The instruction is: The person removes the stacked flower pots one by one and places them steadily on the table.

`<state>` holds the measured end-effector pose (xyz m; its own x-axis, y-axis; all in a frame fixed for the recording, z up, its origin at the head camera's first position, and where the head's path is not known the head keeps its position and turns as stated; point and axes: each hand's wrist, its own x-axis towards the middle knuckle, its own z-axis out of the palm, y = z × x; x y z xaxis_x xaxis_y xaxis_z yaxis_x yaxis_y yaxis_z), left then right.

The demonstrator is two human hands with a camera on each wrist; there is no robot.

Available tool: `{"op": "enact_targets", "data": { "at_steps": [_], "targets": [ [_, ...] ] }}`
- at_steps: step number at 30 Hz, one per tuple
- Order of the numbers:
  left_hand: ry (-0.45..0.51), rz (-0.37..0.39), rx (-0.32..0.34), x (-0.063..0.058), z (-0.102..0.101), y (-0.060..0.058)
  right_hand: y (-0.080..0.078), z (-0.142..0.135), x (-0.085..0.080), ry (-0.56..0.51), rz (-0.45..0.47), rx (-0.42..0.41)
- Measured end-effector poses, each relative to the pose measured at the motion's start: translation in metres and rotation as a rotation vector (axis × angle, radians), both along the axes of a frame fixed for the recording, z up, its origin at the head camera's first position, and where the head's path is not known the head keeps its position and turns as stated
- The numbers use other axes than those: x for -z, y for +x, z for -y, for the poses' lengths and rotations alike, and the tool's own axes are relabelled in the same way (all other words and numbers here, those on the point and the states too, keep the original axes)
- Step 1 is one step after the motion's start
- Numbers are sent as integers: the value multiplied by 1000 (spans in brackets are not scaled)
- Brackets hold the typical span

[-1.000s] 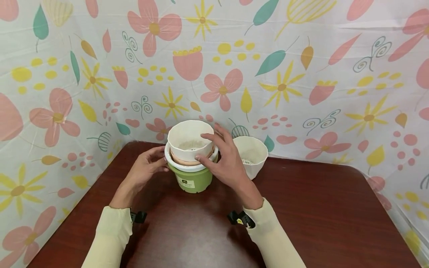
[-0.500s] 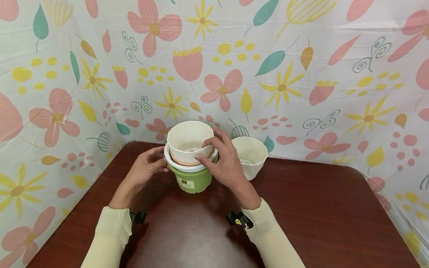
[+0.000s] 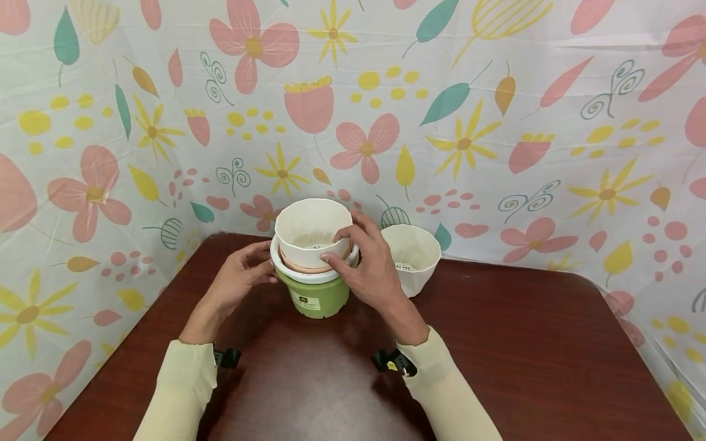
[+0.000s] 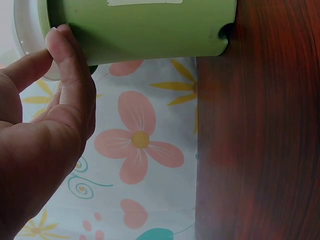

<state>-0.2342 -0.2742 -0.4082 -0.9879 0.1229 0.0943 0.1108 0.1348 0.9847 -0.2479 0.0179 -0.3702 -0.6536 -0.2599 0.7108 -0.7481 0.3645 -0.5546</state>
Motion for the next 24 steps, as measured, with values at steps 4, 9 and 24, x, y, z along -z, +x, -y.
{"op": "enact_targets", "data": {
  "at_steps": [4,9,24],
  "targets": [
    [-4,3,-1,0,0,0,0,0,0,-1,-1,0],
    [-2,7,1,0,0,0,0,0,0,-1,3,1],
    [3,9,-7,0,0,0,-1,0,-3,-39,-57,-17]
  ]
}}
